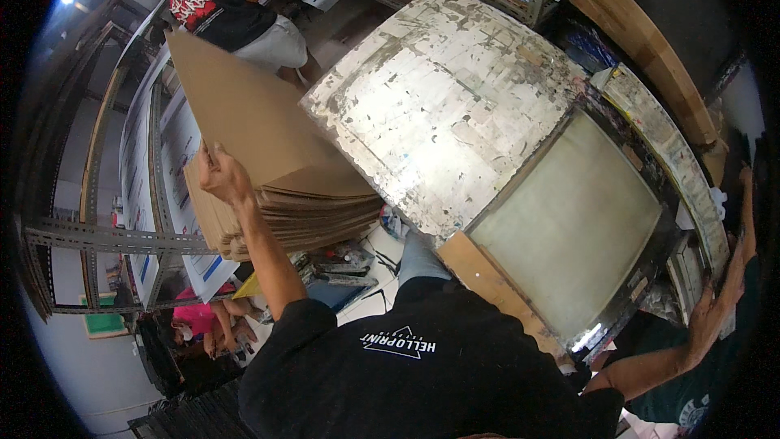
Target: The person performs screen printing on white cardboard sheets using a squeegee and a screen frame with red ink. They repeatedly pull the squeegee across the screen, lift the frame to reveal the printed design, and stack the finished sheets. Another person assists by removing printed sheets from the workspace.
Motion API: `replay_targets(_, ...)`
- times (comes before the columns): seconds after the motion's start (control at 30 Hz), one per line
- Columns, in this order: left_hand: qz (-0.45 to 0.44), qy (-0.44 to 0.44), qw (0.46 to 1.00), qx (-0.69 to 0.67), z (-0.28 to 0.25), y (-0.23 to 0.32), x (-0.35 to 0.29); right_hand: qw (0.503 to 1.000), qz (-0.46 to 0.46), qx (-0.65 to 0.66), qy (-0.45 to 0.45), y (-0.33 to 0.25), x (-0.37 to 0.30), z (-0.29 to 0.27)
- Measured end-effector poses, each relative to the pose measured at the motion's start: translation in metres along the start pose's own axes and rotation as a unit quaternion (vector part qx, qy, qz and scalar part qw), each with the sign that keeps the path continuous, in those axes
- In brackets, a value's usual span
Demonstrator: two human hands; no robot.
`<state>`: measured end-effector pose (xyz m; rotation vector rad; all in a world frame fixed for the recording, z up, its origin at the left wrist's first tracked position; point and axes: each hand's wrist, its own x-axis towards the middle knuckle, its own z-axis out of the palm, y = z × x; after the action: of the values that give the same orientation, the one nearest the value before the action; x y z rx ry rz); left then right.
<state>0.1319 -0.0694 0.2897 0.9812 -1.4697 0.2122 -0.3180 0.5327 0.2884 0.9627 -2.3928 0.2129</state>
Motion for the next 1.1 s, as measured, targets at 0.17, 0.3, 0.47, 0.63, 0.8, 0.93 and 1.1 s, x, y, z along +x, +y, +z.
replay_targets(0.17,0.107,-0.086,0.991,-0.008,-0.008,0.085,-0.054,0.999,0.007,-0.020,-0.029,0.010,-0.003,-0.002)
replay_targets(0.3,0.281,-0.183,0.936,-0.108,0.022,0.133,-0.128,0.999,0.011,-0.033,-0.013,-0.010,0.007,-0.008)
replay_targets(0.47,0.269,-0.387,0.855,-0.217,0.047,0.184,-0.238,1.000,-0.015,-0.017,-0.014,-0.027,0.022,-0.020)
replay_targets(0.63,0.314,-0.613,0.696,-0.201,0.060,0.244,-0.295,1.000,0.013,-0.017,-0.008,-0.069,0.051,-0.032)
replay_targets(0.8,0.432,-0.647,0.584,-0.233,0.020,0.308,-0.330,0.999,0.013,0.034,-0.010,-0.075,0.061,-0.036)
replay_targets(0.93,0.286,-0.676,0.426,-0.528,0.014,0.308,-0.309,0.997,-0.002,0.074,0.035,-0.084,0.060,-0.037)
replay_targets(1.1,0.189,-0.605,0.755,-0.171,0.155,0.169,-0.294,0.998,-0.036,0.035,0.027,-0.094,0.072,-0.045)
